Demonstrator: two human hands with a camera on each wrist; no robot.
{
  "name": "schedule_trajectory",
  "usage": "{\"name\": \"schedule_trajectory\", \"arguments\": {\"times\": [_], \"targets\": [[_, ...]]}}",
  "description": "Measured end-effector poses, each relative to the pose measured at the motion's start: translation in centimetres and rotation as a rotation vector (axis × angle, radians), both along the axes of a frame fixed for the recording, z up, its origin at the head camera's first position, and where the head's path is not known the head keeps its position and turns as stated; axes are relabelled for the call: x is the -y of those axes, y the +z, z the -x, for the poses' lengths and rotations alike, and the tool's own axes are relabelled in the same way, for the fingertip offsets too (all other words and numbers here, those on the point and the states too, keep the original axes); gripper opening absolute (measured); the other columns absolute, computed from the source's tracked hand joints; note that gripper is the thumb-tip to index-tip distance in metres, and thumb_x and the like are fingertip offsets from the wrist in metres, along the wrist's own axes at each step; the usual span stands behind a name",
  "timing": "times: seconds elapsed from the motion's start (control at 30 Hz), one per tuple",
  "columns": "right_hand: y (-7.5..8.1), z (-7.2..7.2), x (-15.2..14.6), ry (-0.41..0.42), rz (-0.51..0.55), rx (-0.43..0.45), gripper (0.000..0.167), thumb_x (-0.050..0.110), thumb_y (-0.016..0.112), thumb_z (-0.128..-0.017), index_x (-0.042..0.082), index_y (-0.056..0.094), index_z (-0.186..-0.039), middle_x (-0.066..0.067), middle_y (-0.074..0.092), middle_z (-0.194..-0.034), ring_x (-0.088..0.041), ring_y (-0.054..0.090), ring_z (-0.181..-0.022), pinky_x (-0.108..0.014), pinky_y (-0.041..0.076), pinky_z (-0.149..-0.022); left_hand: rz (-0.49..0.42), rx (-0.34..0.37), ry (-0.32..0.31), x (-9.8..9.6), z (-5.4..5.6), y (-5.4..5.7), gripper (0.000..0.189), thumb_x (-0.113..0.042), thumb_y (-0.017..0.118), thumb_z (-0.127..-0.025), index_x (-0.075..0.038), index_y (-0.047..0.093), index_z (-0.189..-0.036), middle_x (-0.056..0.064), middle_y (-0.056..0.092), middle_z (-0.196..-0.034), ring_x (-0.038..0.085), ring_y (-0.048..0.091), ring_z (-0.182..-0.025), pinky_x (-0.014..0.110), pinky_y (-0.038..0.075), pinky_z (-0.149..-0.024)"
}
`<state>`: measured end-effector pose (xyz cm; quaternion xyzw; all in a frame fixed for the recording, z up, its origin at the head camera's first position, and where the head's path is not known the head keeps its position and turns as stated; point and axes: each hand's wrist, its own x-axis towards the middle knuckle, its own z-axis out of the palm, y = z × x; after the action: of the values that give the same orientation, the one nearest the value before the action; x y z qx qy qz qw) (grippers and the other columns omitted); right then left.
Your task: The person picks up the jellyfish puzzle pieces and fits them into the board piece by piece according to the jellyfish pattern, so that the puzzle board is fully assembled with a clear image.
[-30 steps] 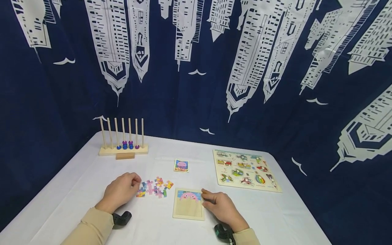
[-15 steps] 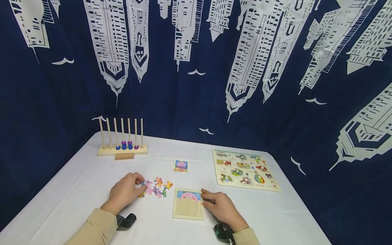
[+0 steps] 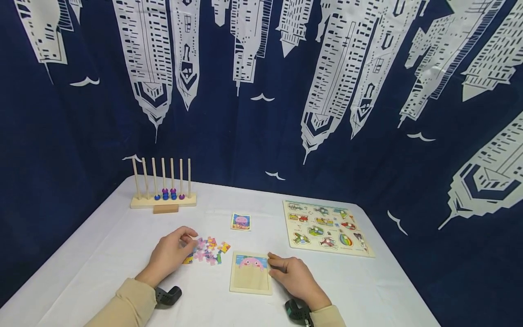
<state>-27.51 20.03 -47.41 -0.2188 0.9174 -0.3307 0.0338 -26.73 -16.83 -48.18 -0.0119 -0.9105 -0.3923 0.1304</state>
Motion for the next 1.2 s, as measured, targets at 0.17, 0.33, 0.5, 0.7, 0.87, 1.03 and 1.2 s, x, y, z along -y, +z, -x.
{"name": "schedule_trajectory", "arguments": {"times": [0.17,0.33,0.5,0.7,0.87,1.03,1.2], "targets": [[-0.1,0.0,0.1,-0.004,-0.003,0.0,0.035,0.023,0.074,-0.095,0.008,0.072,-0.127,0.001,0.064,-0.142,-0.03,0.056,-0.136,-0.053,0.043,-0.11,-0.089,0.0,-0.091,-0.5,-0.3,0.4,0.031,-0.016,0.064,-0.099,-0.023,0.07,-0.129,-0.001,0.063,-0.095,0.01,0.045,-0.059,0.025,0.039,-0.053],[-0.2,0.0,0.0,-0.005,-0.002,-0.005,0.035,0.024,0.074,-0.095,0.009,0.073,-0.127,0.001,0.064,-0.141,-0.029,0.057,-0.135,-0.053,0.043,-0.11,-0.176,0.036,-0.13,-1.4,-1.1,1.3,0.021,-0.013,0.067,-0.095,-0.022,0.075,-0.112,-0.003,0.064,-0.087,0.012,0.048,-0.061,0.025,0.04,-0.055],[-0.2,0.2,0.0,0.0,0.0,-0.011,0.035,0.024,0.074,-0.095,0.009,0.073,-0.127,0.002,0.064,-0.141,-0.029,0.058,-0.135,-0.052,0.044,-0.11,-0.257,0.076,-0.189,-1.6,-1.2,1.4,0.015,-0.015,0.076,-0.091,-0.016,0.069,-0.105,-0.003,0.067,-0.082,0.007,0.045,-0.054,0.023,0.037,-0.051],[-0.2,0.4,0.1,0.008,0.009,-0.008,0.036,0.026,0.073,-0.096,0.009,0.073,-0.127,0.002,0.064,-0.141,-0.028,0.057,-0.135,-0.052,0.043,-0.11,-0.309,0.102,-0.235,-1.6,-1.1,1.1,0.031,-0.016,0.075,-0.093,-0.016,0.069,-0.124,0.0,0.064,-0.082,0.007,0.043,-0.056,0.022,0.036,-0.053],[-0.2,0.4,0.2,0.007,0.01,-0.009,0.035,0.026,0.073,-0.096,0.009,0.073,-0.127,0.002,0.064,-0.141,-0.029,0.057,-0.135,-0.053,0.043,-0.11,-0.273,0.116,-0.205,-1.9,-1.1,0.9,0.017,-0.024,0.077,-0.093,-0.018,0.071,-0.107,-0.001,0.067,-0.073,0.009,0.048,-0.062,0.024,0.039,-0.059],[-0.2,0.3,0.2,0.008,0.004,-0.013,0.036,0.025,0.073,-0.095,0.008,0.073,-0.127,0.001,0.064,-0.141,-0.029,0.058,-0.135,-0.052,0.044,-0.11,-0.235,0.07,-0.179,-2.7,-1.3,0.8,0.013,-0.026,0.083,-0.088,-0.021,0.071,-0.089,-0.006,0.069,-0.078,0.012,0.052,-0.064,0.025,0.043,-0.059],[-0.2,0.1,0.0,0.006,0.001,-0.01,0.035,0.023,0.074,-0.095,0.008,0.073,-0.126,0.0,0.064,-0.14,-0.029,0.059,-0.133,-0.052,0.045,-0.109,-0.239,0.057,-0.201,-3.7,-1.7,0.6,0.014,-0.025,0.083,-0.088,-0.021,0.07,-0.088,-0.007,0.067,-0.081,0.009,0.052,-0.065,0.024,0.044,-0.059]]}}
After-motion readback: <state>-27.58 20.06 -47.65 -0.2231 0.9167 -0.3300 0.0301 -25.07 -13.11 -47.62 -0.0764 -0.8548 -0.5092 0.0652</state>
